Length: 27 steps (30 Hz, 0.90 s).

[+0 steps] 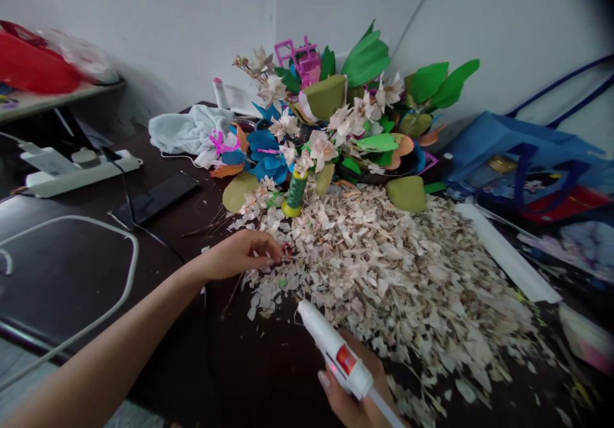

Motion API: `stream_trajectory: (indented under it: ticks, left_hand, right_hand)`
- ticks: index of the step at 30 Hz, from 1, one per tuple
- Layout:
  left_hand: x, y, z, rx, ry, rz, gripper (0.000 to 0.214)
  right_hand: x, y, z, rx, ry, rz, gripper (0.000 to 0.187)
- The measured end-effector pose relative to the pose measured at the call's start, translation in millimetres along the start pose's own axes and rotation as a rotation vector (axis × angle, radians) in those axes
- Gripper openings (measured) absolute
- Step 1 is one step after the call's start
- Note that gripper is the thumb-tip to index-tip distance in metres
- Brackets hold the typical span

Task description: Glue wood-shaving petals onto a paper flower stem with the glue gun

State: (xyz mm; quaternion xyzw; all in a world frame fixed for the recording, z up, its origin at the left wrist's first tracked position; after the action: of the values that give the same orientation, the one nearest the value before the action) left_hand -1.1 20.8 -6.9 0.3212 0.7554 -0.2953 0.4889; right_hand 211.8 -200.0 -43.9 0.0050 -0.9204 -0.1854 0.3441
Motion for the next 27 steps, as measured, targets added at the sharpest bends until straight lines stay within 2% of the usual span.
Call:
stream_trajectory:
  ticks: [3, 5, 7, 11, 15, 20, 24, 27]
  left_hand:
    - [0.1, -1.6, -7.3, -0.173, 0.218, -0.037, 0.022]
    - [0.7, -5.0, -14.3, -0.295, 0.332, -0.062, 0.022]
    - [1.2, -10.0, -22.9, -0.395, 0.422, -0.062, 0.021]
    - [0.4, -21.5, -42.4, -0.546, 0.534, -0.090, 0.019]
    - [1.8, -29.6, -56.9, -0.585, 0.682, -0.178, 0.018]
    - [16.6, -29.9, -66.7, -0.583, 0.865, -0.269, 0.020]
    - [32.5, -24.2, -69.7, -0.584, 0.896, -0.304, 0.021]
    - [41.1, -18.4, -68.6, -0.580, 0.847, -0.311, 0.015]
  right_hand:
    - [1.4, 14.9, 1.4, 0.088, 0.031, -0.194, 0.007]
    - [2.3, 22.6, 2.9, 0.145, 0.095, -0.274, 0.007]
    - [1.4, 24.1, 5.4, 0.151, 0.095, -0.288, 0.009]
    - [-5.4, 12.8, 14.6, 0.196, 0.065, -0.205, 0.013]
    - [-10.0, 5.4, 19.7, 0.239, 0.102, -0.094, 0.021]
    - [-10.8, 7.7, 17.5, 0.380, 0.032, -0.087, 0.014]
    - [-12.3, 7.7, 15.4, 0.390, -0.001, -0.044, 0.014]
    - [-10.9, 7.5, 13.2, 0.414, 0.002, -0.064, 0.016]
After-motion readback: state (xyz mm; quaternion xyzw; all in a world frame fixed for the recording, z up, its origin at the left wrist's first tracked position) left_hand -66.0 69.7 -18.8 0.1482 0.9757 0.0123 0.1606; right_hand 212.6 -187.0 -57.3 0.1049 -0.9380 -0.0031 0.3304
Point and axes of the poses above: each hand's wrist, its own y-axis towards the middle knuckle, its own z-axis out of the palm, x = y × z, the point moved 1 cm from there along y, towards the middle knuckle, and after that the axes turned 1 degree about z, right-handed, at the moved point
